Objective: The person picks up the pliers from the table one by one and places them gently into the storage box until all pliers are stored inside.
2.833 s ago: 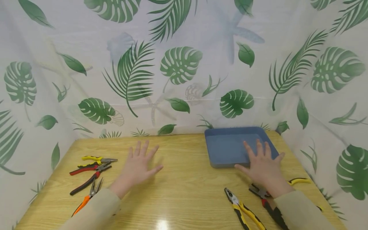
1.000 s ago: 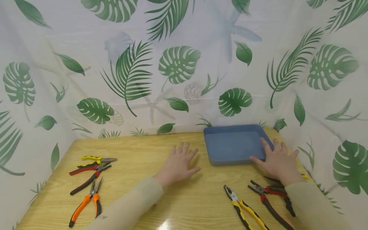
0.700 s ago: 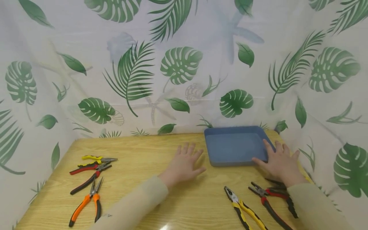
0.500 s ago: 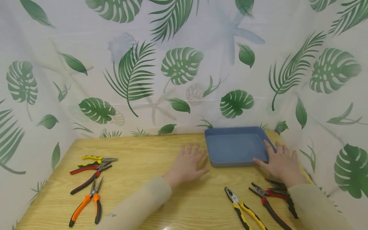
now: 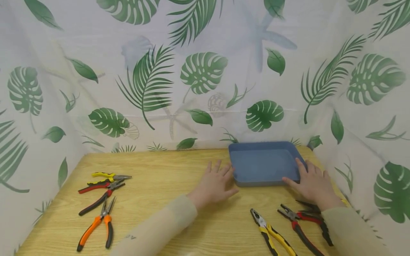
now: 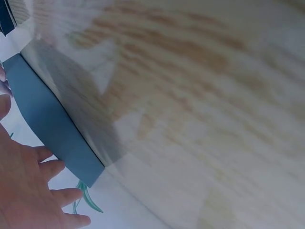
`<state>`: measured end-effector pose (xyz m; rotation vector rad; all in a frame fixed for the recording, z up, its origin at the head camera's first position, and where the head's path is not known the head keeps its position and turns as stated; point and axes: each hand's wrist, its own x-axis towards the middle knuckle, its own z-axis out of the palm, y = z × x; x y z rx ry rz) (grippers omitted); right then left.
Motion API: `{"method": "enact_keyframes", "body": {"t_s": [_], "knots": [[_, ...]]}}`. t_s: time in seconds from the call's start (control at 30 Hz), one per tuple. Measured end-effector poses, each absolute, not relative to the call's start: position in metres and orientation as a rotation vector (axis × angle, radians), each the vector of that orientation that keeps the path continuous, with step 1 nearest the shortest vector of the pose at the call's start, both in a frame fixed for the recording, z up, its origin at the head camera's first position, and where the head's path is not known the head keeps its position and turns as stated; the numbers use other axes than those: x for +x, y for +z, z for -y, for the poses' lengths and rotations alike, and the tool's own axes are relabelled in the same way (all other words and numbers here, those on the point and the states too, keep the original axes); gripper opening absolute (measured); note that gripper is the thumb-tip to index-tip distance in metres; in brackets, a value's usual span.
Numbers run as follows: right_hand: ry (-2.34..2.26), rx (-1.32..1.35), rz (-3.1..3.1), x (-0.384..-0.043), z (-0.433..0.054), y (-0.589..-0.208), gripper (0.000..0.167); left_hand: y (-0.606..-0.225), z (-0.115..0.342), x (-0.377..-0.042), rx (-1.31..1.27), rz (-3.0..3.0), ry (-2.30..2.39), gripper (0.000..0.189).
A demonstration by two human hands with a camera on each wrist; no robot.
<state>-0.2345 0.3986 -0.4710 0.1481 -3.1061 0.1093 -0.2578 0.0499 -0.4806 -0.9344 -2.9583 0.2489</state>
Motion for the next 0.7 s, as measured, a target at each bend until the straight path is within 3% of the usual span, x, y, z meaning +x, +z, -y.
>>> {"method": "enact_keyframes", "body": {"t_s": [0.7], "knots": [[0.202, 0.2, 3.132, -0.2358, -0.3932, -0.4748, 0.103, -0.4751, -0.0442, -0.2536, -0.891, 3.018, 0.287, 0.083]]}}
